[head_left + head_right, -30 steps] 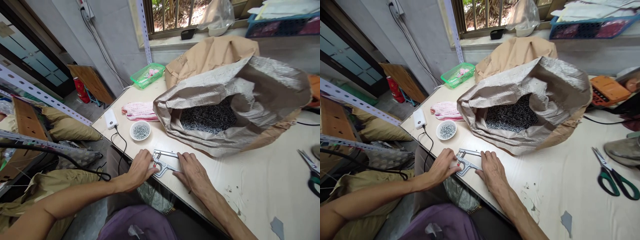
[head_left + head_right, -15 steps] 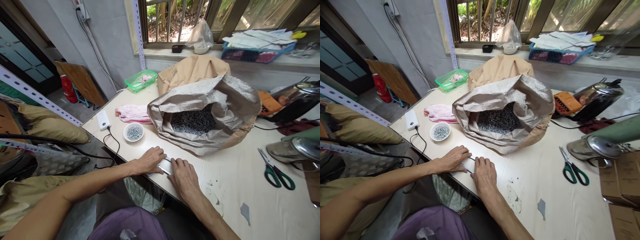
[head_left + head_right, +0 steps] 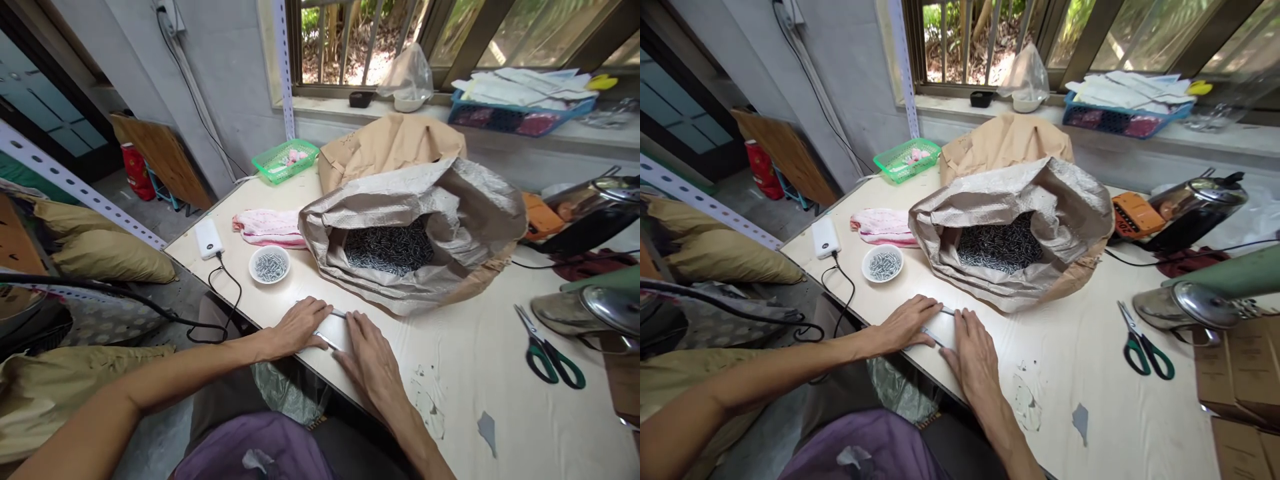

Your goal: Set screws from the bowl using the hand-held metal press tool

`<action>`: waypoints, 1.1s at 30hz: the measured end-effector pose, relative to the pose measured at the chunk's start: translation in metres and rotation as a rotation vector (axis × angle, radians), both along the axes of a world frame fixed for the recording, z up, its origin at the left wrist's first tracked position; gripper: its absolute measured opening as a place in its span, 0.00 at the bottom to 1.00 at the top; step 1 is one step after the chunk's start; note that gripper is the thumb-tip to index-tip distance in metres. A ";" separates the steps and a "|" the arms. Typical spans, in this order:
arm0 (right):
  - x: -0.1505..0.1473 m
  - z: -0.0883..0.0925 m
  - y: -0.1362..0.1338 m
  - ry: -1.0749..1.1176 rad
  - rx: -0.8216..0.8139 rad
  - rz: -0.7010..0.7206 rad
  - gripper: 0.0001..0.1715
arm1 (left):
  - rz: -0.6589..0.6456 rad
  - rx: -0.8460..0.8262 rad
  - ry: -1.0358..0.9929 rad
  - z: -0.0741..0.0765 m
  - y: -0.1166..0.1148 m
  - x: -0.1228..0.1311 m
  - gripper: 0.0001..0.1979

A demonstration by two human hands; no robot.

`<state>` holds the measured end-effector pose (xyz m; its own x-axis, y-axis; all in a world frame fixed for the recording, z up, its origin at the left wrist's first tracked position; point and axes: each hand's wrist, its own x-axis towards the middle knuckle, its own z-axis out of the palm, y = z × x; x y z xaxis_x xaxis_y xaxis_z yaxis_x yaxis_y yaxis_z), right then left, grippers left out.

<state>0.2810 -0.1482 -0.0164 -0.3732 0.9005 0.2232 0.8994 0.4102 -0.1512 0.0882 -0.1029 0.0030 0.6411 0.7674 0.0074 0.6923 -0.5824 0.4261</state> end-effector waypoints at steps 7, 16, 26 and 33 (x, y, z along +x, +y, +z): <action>0.004 0.002 -0.016 0.205 0.126 -0.014 0.33 | 0.537 -0.106 -0.105 0.015 -0.017 -0.050 0.15; -0.019 -0.004 -0.025 0.115 0.073 -0.014 0.12 | 0.614 -0.361 0.228 0.017 -0.013 -0.027 0.08; -0.017 -0.007 -0.015 0.125 0.089 -0.018 0.13 | 0.586 -0.447 0.005 0.006 0.002 -0.054 0.07; -0.016 -0.006 -0.015 0.121 0.092 -0.009 0.13 | 0.405 -0.162 -0.022 -0.002 -0.015 -0.060 0.08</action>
<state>0.2651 -0.1629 -0.0223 -0.3300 0.8777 0.3476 0.8807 0.4188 -0.2215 0.0285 -0.1183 0.0011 0.2887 0.9493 -0.1240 0.8410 -0.1896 0.5067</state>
